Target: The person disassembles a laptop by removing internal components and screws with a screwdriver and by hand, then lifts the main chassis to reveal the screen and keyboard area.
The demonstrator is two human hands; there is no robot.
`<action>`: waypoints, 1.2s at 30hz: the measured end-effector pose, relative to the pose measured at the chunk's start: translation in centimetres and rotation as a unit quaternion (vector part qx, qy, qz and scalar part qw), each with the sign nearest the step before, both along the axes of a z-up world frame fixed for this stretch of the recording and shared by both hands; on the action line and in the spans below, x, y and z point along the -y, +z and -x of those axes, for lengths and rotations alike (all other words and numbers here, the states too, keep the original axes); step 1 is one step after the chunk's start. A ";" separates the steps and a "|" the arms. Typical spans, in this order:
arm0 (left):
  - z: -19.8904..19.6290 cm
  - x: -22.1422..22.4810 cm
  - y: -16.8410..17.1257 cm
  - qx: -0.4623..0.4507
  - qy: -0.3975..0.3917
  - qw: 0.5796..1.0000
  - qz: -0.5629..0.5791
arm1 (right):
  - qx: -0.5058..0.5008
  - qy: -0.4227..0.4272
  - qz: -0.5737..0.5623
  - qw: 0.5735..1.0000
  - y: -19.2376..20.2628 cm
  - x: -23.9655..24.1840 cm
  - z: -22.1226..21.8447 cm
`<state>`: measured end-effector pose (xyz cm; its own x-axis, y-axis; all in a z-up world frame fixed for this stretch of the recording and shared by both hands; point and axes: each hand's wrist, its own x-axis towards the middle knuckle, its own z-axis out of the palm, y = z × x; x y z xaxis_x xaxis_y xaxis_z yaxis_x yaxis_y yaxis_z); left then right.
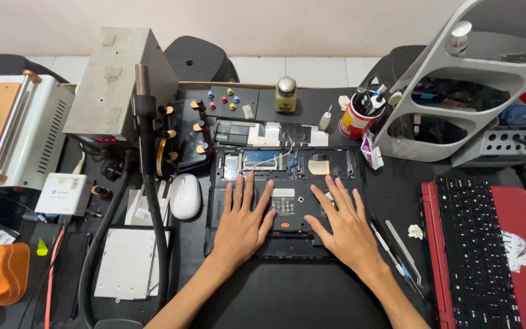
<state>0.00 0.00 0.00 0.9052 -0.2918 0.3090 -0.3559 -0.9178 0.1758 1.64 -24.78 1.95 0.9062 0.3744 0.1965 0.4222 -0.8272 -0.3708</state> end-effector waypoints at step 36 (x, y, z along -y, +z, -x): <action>0.0 0.0 1.2 0.029 -0.016 0.999 0.006 | -0.118 -0.012 -0.080 0.990 5.5 4.1 -0.5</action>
<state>-0.03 -0.03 1.18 0.8759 -0.3163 0.3643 -0.3947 -0.9040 0.1640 2.11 -28.87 7.47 0.9425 0.3327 0.0329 0.2883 -0.7589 -0.5840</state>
